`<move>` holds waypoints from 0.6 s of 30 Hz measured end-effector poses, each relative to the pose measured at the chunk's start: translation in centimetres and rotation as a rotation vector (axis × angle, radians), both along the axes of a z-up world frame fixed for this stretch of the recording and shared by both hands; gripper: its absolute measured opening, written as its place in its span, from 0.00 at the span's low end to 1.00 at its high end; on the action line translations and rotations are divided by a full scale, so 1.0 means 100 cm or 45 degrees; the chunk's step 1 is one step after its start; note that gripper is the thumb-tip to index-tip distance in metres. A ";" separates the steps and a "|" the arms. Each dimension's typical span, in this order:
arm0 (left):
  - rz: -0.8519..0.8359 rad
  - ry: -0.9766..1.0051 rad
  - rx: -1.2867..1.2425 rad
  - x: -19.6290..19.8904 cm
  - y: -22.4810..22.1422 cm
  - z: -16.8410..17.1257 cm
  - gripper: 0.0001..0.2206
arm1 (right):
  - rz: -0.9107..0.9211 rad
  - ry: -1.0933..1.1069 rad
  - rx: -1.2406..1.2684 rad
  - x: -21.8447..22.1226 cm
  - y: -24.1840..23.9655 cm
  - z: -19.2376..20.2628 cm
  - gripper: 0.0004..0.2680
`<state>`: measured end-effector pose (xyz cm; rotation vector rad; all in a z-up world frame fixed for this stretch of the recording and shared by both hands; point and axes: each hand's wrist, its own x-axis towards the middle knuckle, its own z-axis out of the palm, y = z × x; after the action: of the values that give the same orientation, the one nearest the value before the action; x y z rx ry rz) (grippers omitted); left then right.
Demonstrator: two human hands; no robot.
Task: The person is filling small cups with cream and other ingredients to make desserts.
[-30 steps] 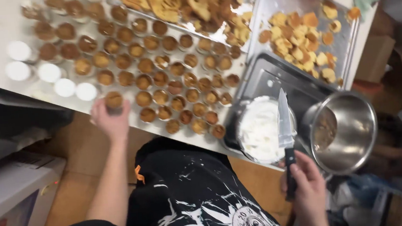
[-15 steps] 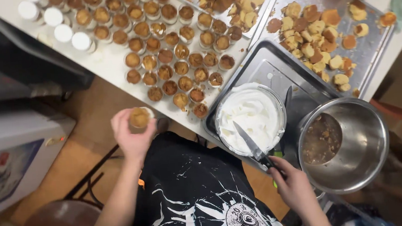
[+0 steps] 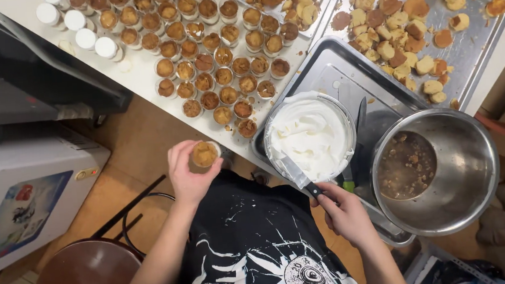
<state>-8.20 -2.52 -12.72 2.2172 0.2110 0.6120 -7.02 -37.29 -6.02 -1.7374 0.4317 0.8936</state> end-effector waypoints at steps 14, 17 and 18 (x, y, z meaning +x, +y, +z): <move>-0.518 0.375 -0.331 0.055 -0.044 0.036 0.24 | -0.405 -0.176 0.268 -0.033 -0.018 0.014 0.15; -0.642 0.366 -0.358 0.059 -0.067 0.053 0.24 | -0.389 -0.488 0.135 -0.047 -0.020 0.032 0.16; -0.692 0.340 -0.348 0.063 -0.075 0.058 0.24 | -0.383 -0.647 0.046 -0.049 -0.019 0.037 0.16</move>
<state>-1.92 -9.99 -6.93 1.9618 -0.1648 -0.0111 -11.97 -39.19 -2.27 -1.7329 0.3209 0.2289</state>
